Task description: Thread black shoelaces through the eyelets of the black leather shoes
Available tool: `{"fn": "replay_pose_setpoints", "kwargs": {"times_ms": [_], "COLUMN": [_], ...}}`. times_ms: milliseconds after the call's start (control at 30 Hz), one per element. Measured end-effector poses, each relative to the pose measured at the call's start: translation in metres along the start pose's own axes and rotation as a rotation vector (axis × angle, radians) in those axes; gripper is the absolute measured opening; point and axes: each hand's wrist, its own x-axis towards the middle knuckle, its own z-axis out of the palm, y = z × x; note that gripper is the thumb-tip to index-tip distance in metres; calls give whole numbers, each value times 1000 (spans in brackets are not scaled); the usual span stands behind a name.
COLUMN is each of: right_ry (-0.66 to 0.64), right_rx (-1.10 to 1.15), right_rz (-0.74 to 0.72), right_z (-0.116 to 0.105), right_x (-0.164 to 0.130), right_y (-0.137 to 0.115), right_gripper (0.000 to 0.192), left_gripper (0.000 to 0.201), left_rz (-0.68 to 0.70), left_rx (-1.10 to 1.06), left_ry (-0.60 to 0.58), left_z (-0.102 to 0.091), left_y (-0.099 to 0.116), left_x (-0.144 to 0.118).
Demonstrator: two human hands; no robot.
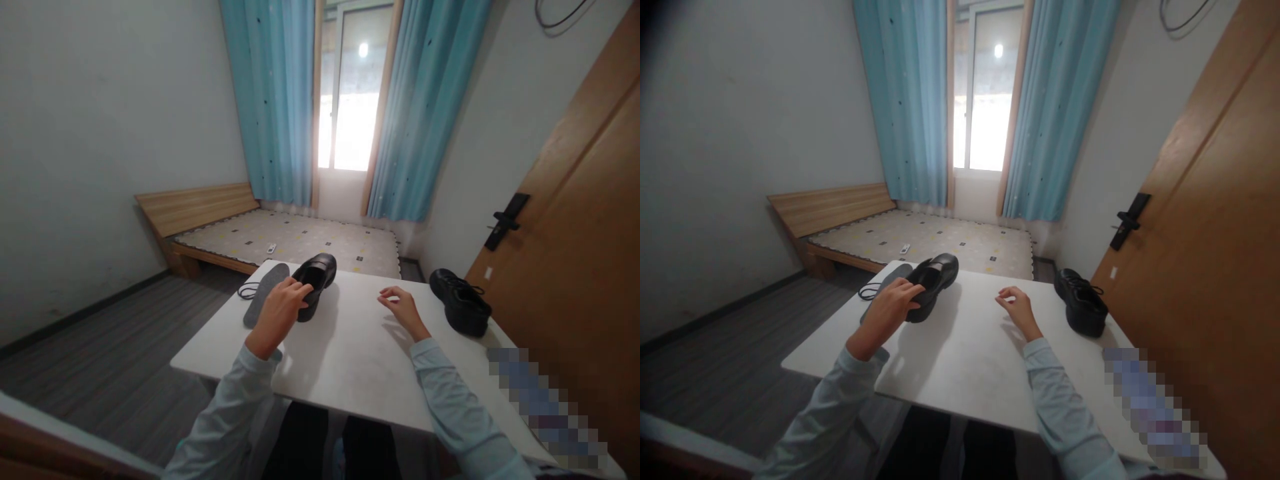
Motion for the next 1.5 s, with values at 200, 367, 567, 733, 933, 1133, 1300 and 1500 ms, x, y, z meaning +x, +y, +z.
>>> {"fn": "replay_pose_setpoints", "kwargs": {"times_ms": [200,367,567,733,933,1133,1300,1500], "right_ry": [18,14,6,12,16,7,4,-11], "right_rx": [-1,3,-9,-29,-45,-68,-86,-102], "right_rz": [20,27,25,28,32,17,12,11], "right_z": [1,2,2,2,2,2,1,2], "right_x": [1,1,1,0,1,1,1,1], "right_y": [3,4,6,3,3,2,1,2], "right_gripper": [30,30,30,30,26,24,24,23], "left_gripper": [25,24,26,27,30,22,18,20], "left_rz": [-102,-193,-246,-263,-317,-269,-43,85], "left_rx": [10,51,34,21,151,318,115,-159], "left_ry": [54,76,59,11,-101,13,27,72], "left_z": [-5,2,13,24,23,0,-3,25], "left_y": [-38,-67,-88,-95,-94,-48,-6,38], "left_x": [-14,-27,-36,-39,-40,-15,22,58]}}
